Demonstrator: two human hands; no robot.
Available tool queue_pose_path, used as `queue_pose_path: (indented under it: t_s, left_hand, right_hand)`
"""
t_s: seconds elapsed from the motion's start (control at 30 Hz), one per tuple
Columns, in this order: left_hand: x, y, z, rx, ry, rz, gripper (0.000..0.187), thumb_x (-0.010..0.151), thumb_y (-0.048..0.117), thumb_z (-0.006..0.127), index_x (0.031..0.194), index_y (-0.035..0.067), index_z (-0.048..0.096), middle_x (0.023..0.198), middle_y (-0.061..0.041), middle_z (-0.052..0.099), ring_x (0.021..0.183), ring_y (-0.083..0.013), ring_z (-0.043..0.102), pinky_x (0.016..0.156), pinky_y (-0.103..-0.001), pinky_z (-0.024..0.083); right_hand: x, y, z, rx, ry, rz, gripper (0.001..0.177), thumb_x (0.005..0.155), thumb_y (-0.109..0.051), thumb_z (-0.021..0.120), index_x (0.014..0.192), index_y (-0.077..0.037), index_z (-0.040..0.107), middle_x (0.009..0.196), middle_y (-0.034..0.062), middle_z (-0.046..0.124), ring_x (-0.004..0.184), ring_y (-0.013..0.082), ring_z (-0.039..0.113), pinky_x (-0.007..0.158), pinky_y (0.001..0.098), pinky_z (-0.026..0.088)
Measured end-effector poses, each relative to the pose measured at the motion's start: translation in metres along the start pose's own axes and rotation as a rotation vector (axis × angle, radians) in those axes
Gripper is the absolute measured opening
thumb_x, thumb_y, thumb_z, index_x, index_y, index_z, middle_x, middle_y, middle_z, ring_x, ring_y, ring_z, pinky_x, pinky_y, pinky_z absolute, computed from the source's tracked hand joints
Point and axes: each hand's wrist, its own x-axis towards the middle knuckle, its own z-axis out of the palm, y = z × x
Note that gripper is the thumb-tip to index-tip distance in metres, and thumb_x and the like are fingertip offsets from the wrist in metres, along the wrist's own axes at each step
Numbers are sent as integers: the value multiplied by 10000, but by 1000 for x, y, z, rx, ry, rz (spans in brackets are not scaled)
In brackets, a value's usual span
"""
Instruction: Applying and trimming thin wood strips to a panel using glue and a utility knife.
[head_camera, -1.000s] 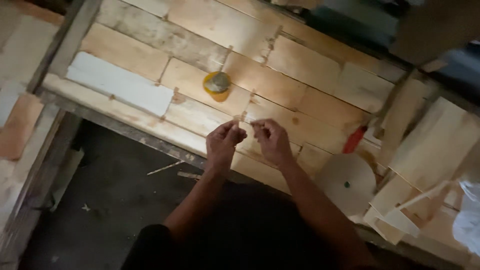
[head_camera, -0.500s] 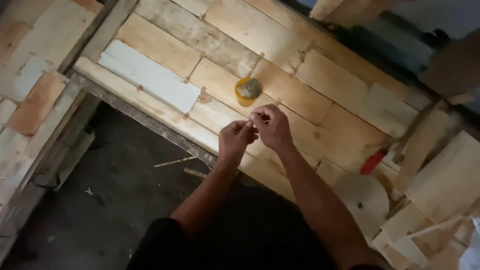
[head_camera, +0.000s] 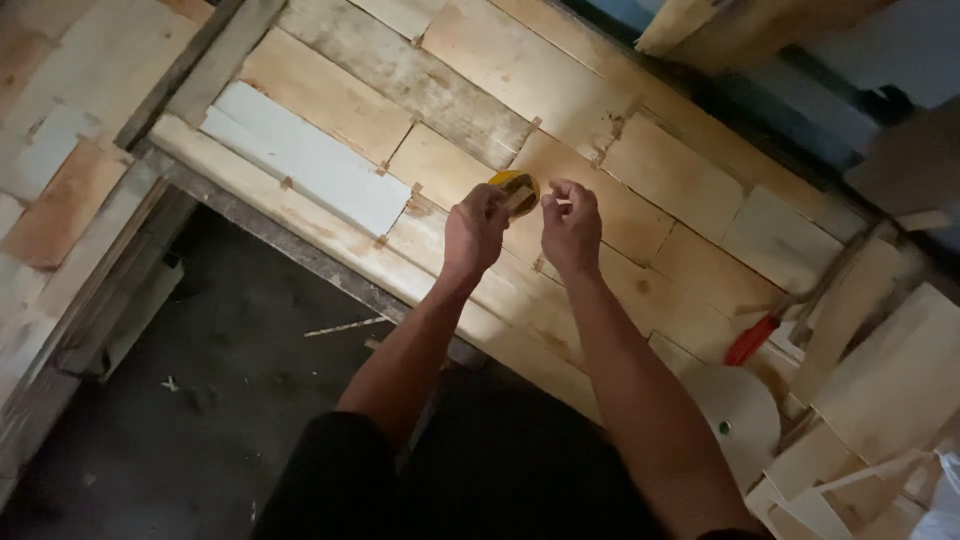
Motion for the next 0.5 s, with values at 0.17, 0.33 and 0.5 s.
queue_pose_path:
  t_s: [0.17,0.33,0.5]
  left_hand:
    - [14,-11,14,96,25,49,223,913,205,719,1002,54,579,826,-194,728,805,-427,712,675,-501,551]
    - [16,-10,20,123,32,4,266,899,192,734,1032,60,543,841,-195,734,809,-433,716,689,-517,554]
    - [16,-4,15,92,20,-5,248,910,170,720,1019,46,535,812,-202,726,799,-427,720,673,-501,560]
  right_hand:
    - [13,18,12,-28,-33,51,283,1044,-257,630,1249,-67,673,1218,139,664,1001,219,687,890,361,568]
    - [20,14,25,-10,-90,121,320,993,-299,701,1216,-69,687,1208,111,691,1046,222,686,892,366,562]
    - [26,2,30,-15,-101,137,313,893,-267,794,1109,-53,717,1108,107,722,998,222,721,856,373,578]
